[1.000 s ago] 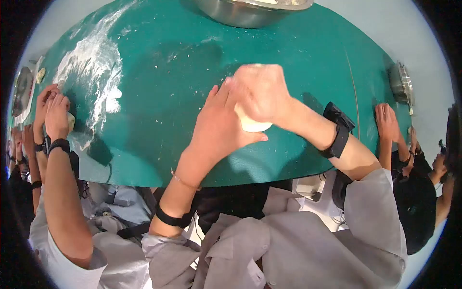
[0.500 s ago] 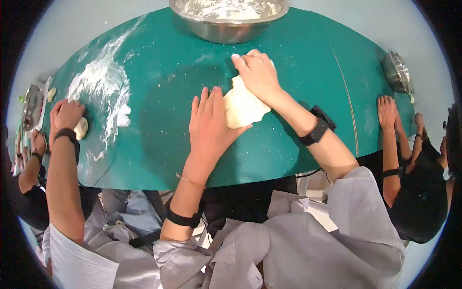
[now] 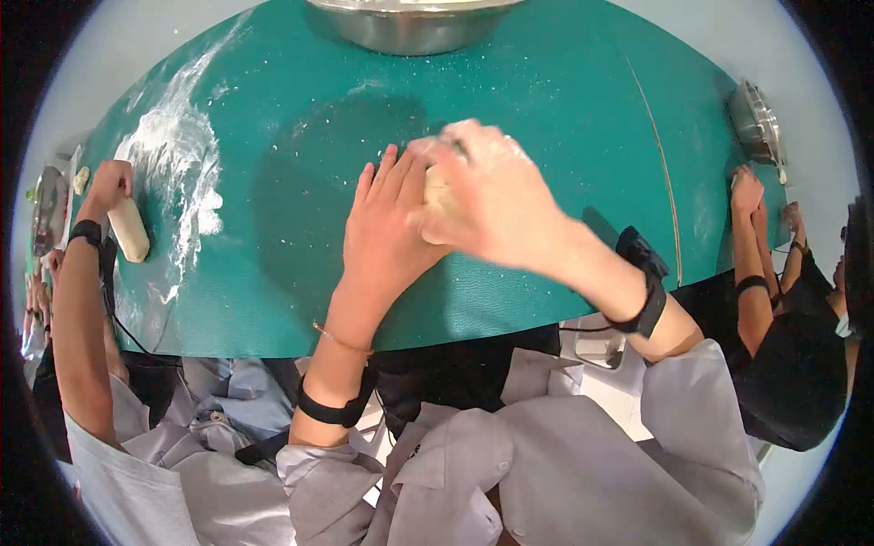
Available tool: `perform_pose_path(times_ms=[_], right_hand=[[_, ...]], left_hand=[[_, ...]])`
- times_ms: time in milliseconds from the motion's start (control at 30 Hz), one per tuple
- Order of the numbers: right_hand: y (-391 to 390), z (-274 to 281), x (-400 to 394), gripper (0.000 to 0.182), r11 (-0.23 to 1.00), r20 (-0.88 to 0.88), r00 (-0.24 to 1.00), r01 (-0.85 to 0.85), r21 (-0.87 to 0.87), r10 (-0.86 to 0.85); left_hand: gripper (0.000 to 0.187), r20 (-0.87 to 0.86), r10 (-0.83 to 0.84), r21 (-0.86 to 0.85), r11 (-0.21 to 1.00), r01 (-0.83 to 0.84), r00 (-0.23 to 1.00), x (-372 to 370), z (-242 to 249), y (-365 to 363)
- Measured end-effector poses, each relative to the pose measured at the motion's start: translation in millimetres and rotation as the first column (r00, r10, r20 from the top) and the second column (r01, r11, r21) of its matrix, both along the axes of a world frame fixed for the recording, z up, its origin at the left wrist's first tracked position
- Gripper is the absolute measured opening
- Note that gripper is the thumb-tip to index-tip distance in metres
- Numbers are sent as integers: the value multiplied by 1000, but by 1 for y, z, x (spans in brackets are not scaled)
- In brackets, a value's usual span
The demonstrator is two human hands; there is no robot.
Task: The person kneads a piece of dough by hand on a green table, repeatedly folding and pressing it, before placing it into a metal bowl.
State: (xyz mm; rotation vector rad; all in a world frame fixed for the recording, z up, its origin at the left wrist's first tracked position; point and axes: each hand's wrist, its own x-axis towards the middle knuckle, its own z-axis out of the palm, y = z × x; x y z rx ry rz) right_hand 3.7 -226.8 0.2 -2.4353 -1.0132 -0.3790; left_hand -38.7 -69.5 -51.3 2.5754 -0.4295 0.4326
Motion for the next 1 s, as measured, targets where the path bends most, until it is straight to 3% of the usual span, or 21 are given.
perform_pose_path(times_ms=[100,167,267,400,500,600,700,800,833,933,1000], right_hand=[[11,12,-23,56,990,10,1000,-16,-140,18],[13,9,-19,57,976,-33,999,-8,-217,1],[20,8,2,50,979,-50,999,4,-203,-15],[38,-6,40,45,994,-23,1000,19,-108,-21],[49,-9,71,38,985,-228,964,112,-131,-140],[46,-11,89,34,969,-361,910,240,58,-204],[30,-25,99,30,747,-535,836,433,504,-124],[-3,-39,102,19,449,-716,665,584,676,213],[-16,-38,100,16,343,-731,579,646,681,360],[-47,-31,82,14,435,-700,584,549,714,411],[-52,-12,68,16,541,-640,726,442,716,253]], left_hand=[[85,-39,-43,42,998,45,998,-5,1,11],[82,-248,-140,-147,983,106,959,-18,35,27],[78,-446,-170,-223,972,75,879,-32,51,62],[70,-485,-108,-170,985,27,868,-29,61,61],[65,-385,-4,21,1000,13,923,-21,69,54],[52,-274,107,88,992,-86,956,-13,94,47],[43,-284,186,81,982,-170,941,19,136,29],[41,-146,118,-121,983,-136,982,59,129,21],[41,-188,71,-280,952,-123,980,73,117,23],[40,-301,-84,-672,725,-149,950,98,72,24],[37,-400,-170,-822,502,-270,901,98,48,22]])
